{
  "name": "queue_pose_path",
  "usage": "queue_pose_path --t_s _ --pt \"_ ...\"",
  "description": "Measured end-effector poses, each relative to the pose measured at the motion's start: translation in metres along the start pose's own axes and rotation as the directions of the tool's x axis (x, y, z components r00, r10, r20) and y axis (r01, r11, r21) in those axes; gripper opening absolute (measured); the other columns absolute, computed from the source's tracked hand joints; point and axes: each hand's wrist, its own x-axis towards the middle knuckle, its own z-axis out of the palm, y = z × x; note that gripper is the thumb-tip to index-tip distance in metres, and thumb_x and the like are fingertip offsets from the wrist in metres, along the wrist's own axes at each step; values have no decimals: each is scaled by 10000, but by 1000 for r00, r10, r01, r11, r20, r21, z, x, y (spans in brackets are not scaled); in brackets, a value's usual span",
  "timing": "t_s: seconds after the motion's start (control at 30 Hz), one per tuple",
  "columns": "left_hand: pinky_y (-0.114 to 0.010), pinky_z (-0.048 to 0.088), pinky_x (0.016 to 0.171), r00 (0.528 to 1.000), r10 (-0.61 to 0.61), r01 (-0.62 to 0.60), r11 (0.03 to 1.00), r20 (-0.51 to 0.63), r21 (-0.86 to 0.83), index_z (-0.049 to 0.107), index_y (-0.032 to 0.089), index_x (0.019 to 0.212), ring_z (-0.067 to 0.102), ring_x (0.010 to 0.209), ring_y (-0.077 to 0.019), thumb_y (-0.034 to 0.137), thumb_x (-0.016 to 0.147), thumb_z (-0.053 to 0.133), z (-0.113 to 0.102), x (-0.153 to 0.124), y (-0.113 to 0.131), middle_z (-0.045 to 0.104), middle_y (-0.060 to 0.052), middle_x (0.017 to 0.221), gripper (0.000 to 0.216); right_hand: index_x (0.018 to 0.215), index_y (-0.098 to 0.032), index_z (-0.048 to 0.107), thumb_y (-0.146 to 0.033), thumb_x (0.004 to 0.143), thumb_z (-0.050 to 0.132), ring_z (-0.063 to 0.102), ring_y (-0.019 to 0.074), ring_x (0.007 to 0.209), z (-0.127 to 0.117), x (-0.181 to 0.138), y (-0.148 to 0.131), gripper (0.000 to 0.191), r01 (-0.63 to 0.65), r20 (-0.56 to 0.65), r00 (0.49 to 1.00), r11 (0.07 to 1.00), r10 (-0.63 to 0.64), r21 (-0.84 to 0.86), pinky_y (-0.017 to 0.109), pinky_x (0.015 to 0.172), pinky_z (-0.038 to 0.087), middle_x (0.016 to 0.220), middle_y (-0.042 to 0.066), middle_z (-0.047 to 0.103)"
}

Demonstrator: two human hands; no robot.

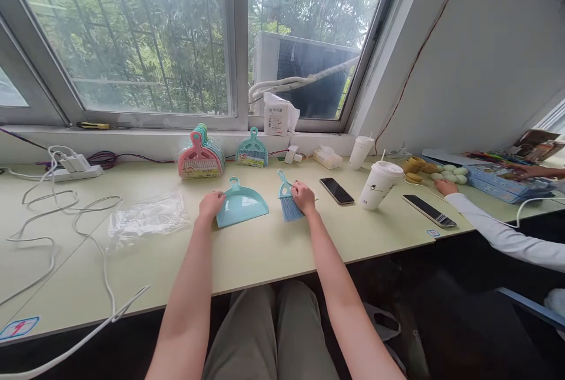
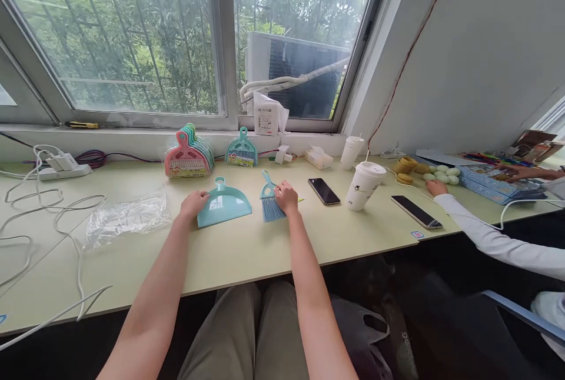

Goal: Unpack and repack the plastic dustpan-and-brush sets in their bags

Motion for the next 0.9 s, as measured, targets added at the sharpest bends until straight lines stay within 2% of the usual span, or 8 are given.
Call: queue_pose_path --t_s 0.1,0.17,0.3,0.37,0.43,0.57,0.67,0.9 --pt "-330 418 764 1000 -20 20 1000 9 8 716 226 999 576 1080 -300 410 873 419 -1 -4 -1 649 -135 1154 371 847 -188 684 -229 905 393 549 223 1041 12 -6 0 299 65 91 994 992 -55 -112 282 777 408 1062 102 633" --pt "-336 420 793 999 -39 39 999 -14 -20 710 213 1004 575 1081 -291 416 895 381 0 -6 -1 653 -139 1148 402 869 -182 682 -219 910 385 545 222 1041 14 -6 1 302 54 82 996 992 -45 -113 285 783 400 1087 109 627" --pt "-325 428 789 992 -84 75 992 -93 -99 695 205 1016 595 1031 -262 424 900 389 0 -6 -2 686 -119 1084 394 959 -177 650 -213 939 265 562 211 971 4 2 8 387 -85 -150 985 996 84 -5 285 756 385 1087 105 632" --pt "-319 428 776 988 -95 80 989 -120 -121 691 200 1012 601 1013 -251 407 901 393 -1 -5 -2 695 -109 1068 379 970 -181 639 -207 938 235 570 216 937 -1 4 8 407 -171 -205 963 985 174 33 291 730 375 1066 103 647" --pt "-315 425 763 988 -87 71 991 -131 -117 689 196 989 607 992 -244 386 897 408 -3 -5 1 700 -100 1057 352 943 -193 640 -222 936 248 572 227 933 1 3 4 393 -197 -171 965 980 200 30 301 725 368 1041 98 663" --pt "-308 418 733 992 -48 40 997 -117 -68 686 212 923 613 956 -242 413 875 470 -3 -7 10 703 -86 1028 299 990 -200 628 -364 880 472 544 276 1034 17 -6 -14 251 -82 8 997 994 83 -74 364 848 354 1050 118 670" --pt "-296 414 730 996 10 -11 1000 -86 -19 670 226 871 610 938 -232 427 836 549 -1 -10 16 706 -70 988 236 1079 -205 592 -398 795 591 503 317 1109 25 -13 -26 343 -64 82 994 989 75 -135 434 924 305 1083 130 666" --pt "-317 405 702 997 -30 39 990 -71 133 593 208 762 609 896 -260 336 791 583 0 -10 17 685 -100 902 132 991 -178 576 -220 699 614 537 318 1052 15 -14 -21 297 -162 160 969 971 191 -177 440 896 280 978 125 674"
